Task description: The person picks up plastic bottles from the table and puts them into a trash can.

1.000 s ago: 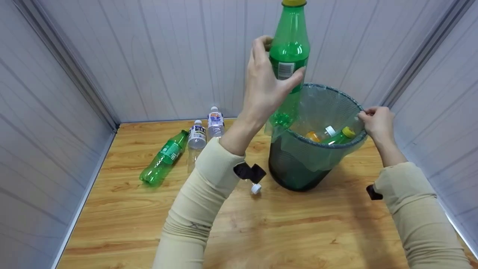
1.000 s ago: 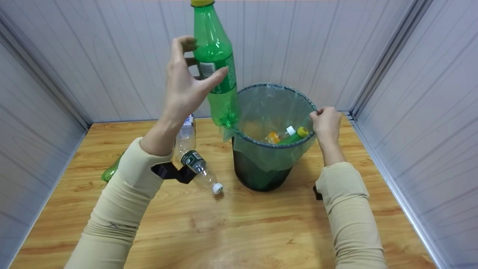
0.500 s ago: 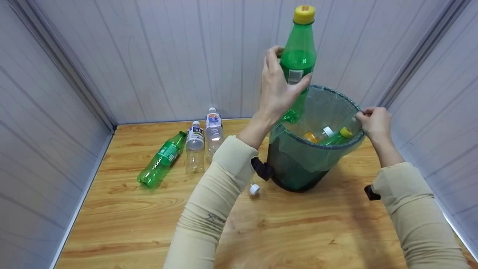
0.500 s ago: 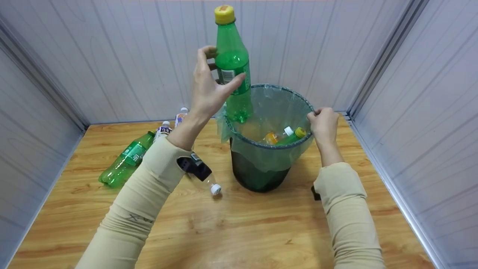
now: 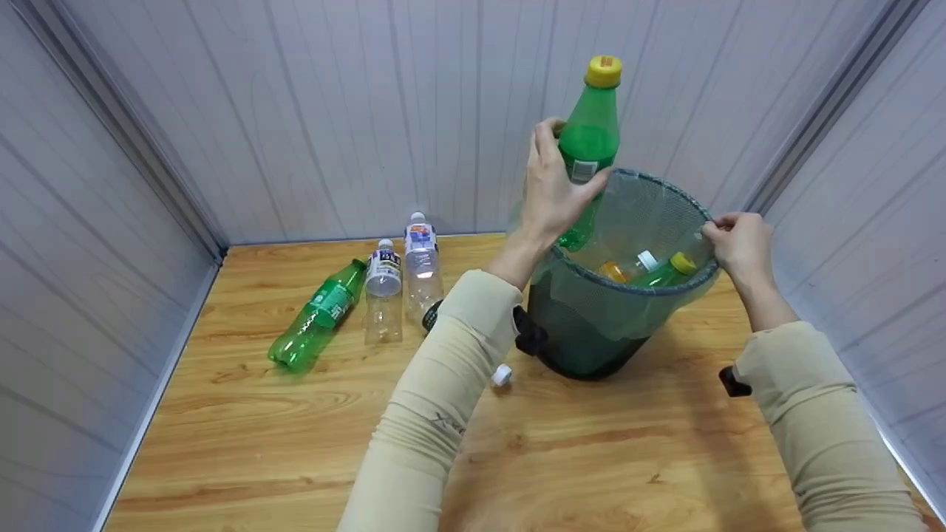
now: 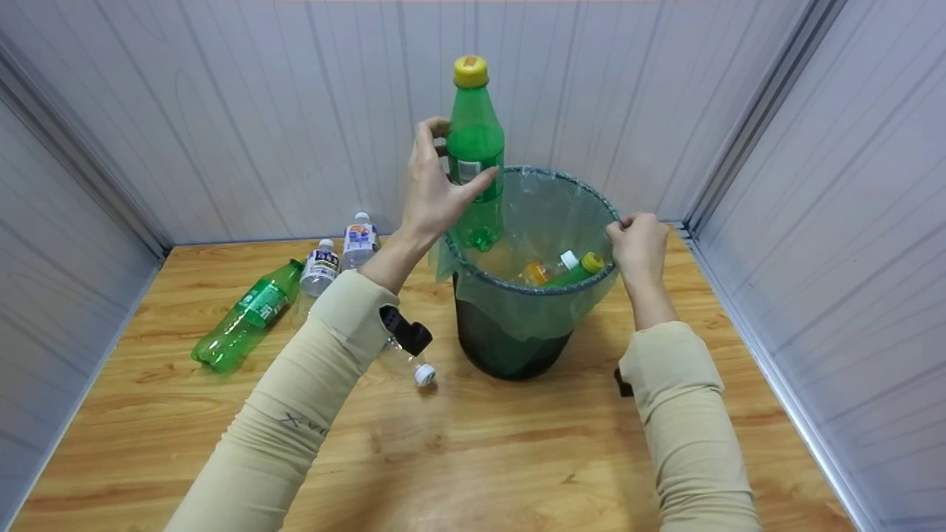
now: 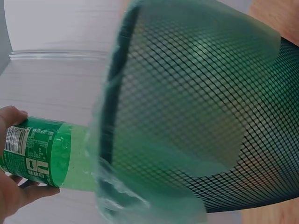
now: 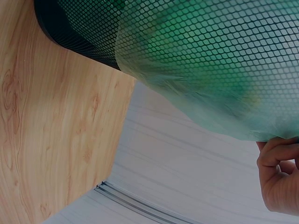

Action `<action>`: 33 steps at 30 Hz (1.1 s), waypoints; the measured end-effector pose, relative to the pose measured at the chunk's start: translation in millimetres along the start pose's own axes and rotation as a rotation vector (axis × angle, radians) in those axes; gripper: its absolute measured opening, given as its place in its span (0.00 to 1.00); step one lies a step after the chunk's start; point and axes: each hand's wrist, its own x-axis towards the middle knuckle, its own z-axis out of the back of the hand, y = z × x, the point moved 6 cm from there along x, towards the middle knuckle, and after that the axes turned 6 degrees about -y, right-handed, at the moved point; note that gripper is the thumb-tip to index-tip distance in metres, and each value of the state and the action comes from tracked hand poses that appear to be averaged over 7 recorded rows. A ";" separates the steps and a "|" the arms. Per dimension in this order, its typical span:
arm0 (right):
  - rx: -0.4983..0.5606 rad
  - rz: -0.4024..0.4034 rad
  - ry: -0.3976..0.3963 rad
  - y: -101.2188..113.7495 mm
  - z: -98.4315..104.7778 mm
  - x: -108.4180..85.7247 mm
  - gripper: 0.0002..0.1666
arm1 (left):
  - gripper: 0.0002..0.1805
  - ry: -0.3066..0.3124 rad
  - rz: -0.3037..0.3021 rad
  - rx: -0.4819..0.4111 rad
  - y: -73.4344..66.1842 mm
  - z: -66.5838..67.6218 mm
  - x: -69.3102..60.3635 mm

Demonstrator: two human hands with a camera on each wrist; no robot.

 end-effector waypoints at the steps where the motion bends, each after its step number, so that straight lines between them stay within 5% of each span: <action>1: -0.006 0.001 0.002 0.0 0.0 -0.1 0.19 | 0.36 0.007 0.004 0.004 2.6 -1.9 -0.2; 18: -0.025 0.011 -0.010 0.8 -0.3 0.8 0.19 | 0.37 0.047 -0.010 0.056 30.7 -17.8 -6.0; 25: -0.012 -0.012 -0.003 0.0 -0.7 1.5 0.19 | 0.37 0.101 0.054 0.097 42.3 -19.4 -8.2; 33: -0.010 0.008 -0.018 1.5 -0.3 1.0 0.19 | 0.38 0.174 0.163 0.356 52.9 -22.2 -10.8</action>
